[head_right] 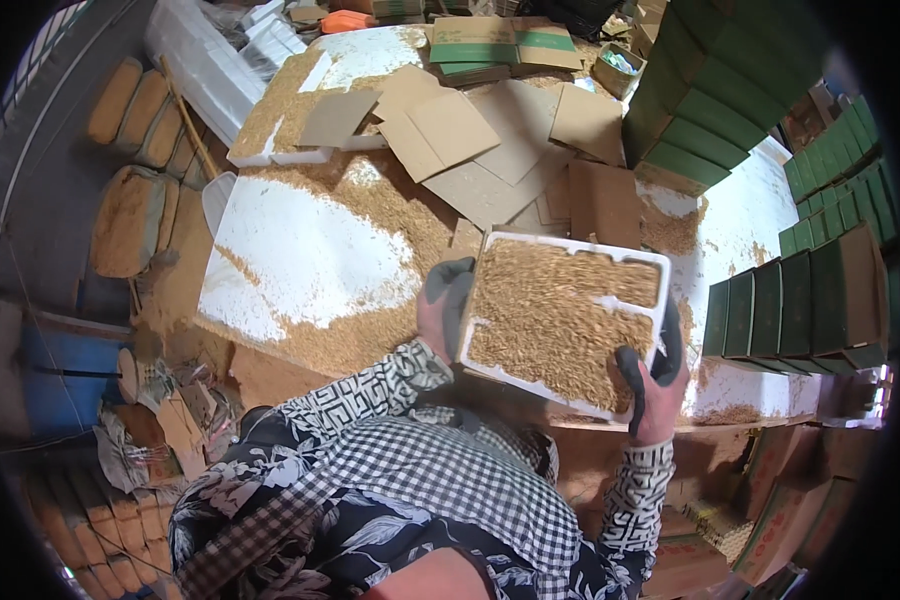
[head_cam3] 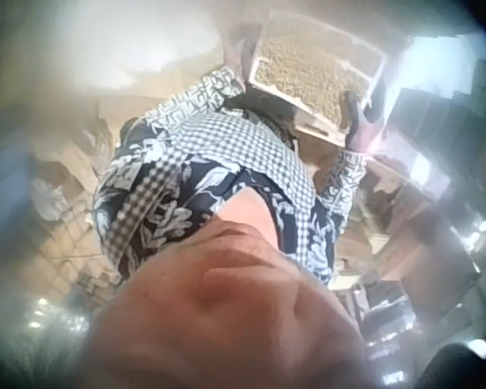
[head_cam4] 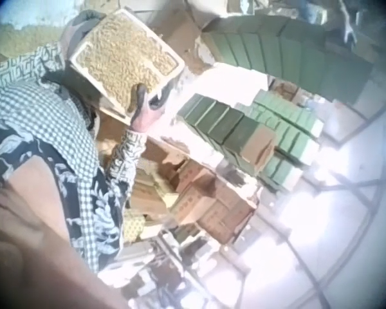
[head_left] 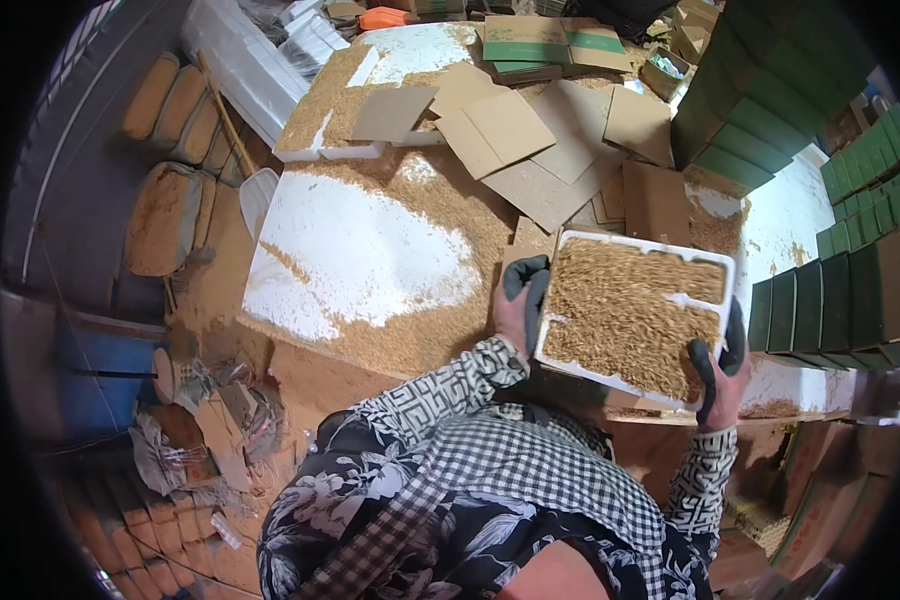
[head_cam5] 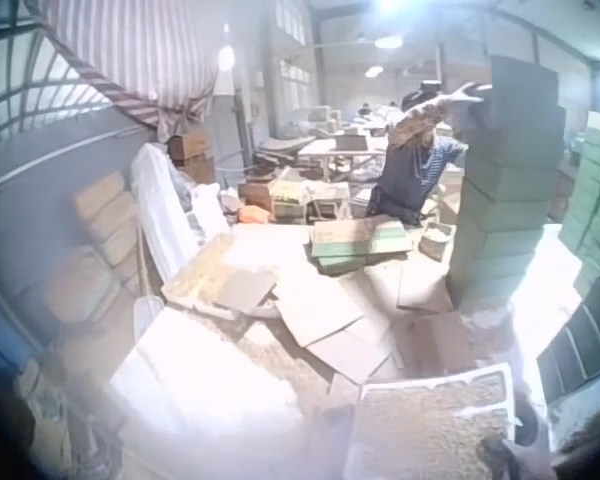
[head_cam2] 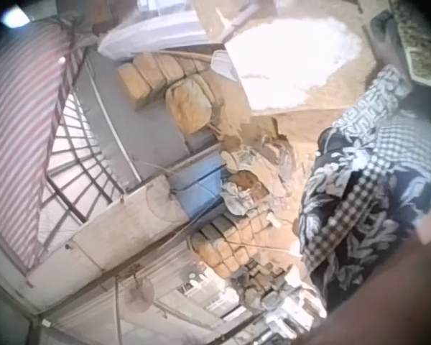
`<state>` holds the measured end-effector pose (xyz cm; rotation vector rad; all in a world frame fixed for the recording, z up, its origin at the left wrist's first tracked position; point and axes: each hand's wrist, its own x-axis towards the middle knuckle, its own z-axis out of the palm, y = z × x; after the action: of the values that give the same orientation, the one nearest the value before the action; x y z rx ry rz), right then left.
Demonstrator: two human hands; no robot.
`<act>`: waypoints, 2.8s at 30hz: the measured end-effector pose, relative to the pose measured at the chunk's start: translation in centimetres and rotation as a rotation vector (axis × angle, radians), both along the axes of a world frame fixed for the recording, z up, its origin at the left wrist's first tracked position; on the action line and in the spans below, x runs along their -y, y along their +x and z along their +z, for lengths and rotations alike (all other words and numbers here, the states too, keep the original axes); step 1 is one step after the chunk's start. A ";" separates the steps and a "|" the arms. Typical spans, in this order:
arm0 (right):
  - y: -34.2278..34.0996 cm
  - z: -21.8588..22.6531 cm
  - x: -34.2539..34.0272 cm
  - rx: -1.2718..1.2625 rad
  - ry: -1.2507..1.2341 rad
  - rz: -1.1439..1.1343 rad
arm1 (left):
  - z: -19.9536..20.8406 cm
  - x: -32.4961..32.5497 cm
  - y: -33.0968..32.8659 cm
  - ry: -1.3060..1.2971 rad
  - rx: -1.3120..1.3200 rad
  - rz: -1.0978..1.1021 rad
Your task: The person folds cardboard sheets to assemble boxes, places trays filled with grain and paper packets inside, and stacks the assembled boxes.
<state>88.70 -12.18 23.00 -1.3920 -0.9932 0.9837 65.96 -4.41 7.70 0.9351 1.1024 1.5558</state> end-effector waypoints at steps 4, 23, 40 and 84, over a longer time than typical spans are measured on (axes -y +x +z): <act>1.6 -6.1 -2.0 -0.067 -0.205 0.054 | -3.0 -6.6 -7.5 -0.229 0.132 -0.105; 31.6 -17.6 5.4 0.688 -0.475 -0.486 | -9.5 -16.5 -16.8 -0.282 -0.992 -0.080; 42.1 -33.4 4.7 0.217 -0.339 -0.559 | 10.6 12.1 -1.9 0.199 -0.617 0.562; 13.5 -19.2 -1.5 0.143 -0.200 0.231 | -1.2 1.5 7.5 -0.261 -0.250 -0.432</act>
<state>102.20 -10.68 3.78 -1.5538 -1.2086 1.1936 73.49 -5.87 6.51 1.1185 1.1515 0.9392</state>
